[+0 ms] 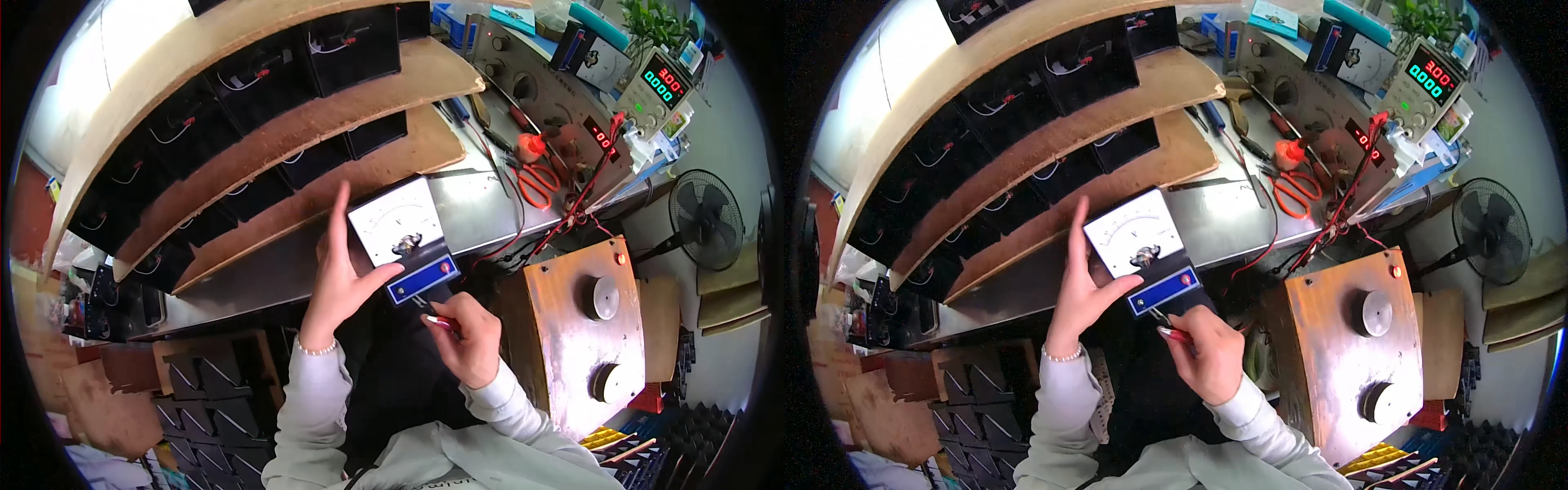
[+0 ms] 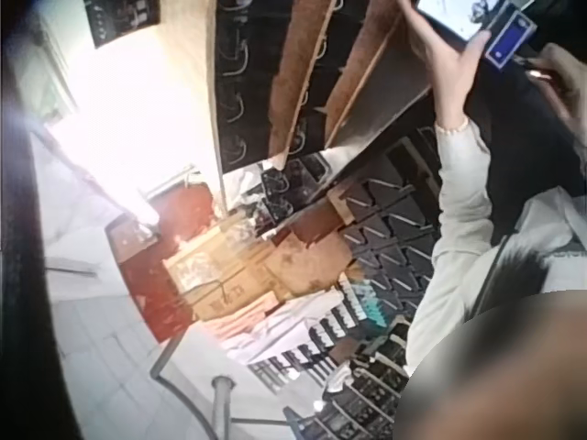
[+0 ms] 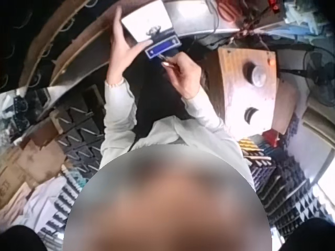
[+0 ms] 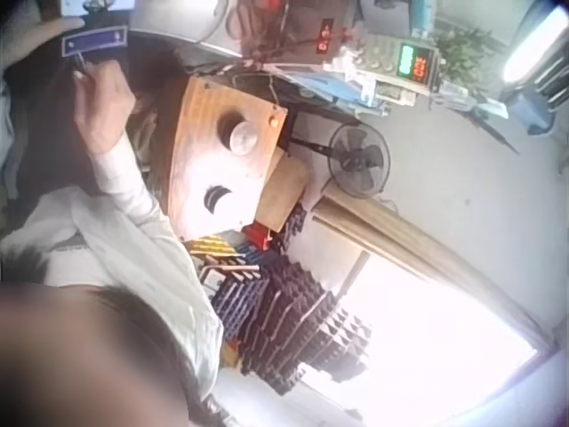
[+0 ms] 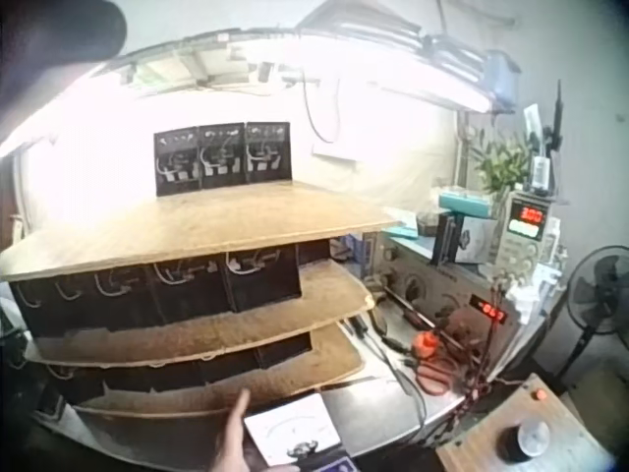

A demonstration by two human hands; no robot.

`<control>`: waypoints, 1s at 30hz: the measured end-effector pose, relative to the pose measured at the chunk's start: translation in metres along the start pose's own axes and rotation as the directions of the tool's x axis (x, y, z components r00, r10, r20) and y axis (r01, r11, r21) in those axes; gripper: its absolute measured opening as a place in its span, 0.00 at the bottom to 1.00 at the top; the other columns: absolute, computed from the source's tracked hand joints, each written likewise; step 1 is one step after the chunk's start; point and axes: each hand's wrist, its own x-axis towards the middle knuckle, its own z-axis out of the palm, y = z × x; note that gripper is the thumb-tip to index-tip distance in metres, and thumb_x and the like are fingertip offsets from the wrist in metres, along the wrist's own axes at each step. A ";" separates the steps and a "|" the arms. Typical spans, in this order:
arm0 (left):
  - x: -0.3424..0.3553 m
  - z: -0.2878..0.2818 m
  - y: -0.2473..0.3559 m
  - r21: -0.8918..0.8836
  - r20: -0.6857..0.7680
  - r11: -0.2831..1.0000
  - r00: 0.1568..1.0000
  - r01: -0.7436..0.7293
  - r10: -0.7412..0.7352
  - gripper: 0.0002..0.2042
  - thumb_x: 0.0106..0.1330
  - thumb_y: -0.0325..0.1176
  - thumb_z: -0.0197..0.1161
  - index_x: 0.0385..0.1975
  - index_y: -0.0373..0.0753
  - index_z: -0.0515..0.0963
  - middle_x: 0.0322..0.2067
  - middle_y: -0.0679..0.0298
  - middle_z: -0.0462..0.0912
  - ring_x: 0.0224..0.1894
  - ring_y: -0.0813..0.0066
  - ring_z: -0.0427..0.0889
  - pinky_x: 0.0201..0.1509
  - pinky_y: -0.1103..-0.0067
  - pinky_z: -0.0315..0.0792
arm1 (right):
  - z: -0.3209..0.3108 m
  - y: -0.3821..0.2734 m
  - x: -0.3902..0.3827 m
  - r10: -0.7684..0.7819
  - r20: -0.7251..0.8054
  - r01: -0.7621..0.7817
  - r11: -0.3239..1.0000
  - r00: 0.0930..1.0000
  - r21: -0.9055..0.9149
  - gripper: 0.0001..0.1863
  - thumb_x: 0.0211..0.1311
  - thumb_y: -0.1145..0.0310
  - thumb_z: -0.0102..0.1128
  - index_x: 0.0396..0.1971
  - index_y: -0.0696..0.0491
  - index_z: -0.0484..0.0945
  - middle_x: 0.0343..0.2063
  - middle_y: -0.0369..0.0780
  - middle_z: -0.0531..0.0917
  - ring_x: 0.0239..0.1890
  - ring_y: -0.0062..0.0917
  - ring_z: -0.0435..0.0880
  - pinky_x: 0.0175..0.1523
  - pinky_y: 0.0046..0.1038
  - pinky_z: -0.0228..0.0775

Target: Testing the functionality and calibration of analog voltmeters by connecting them to a power source and observing the needle readings.

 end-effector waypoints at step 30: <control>0.006 0.009 0.007 -0.295 0.143 0.945 0.984 0.143 -0.105 0.54 0.54 0.20 0.74 0.77 0.43 0.41 0.64 0.48 0.65 0.62 0.62 0.74 0.62 0.67 0.74 | -0.019 0.037 0.016 0.192 -0.126 -0.190 0.981 0.973 0.029 0.11 0.47 0.79 0.77 0.30 0.59 0.82 0.24 0.39 0.80 0.27 0.24 0.79 0.31 0.23 0.71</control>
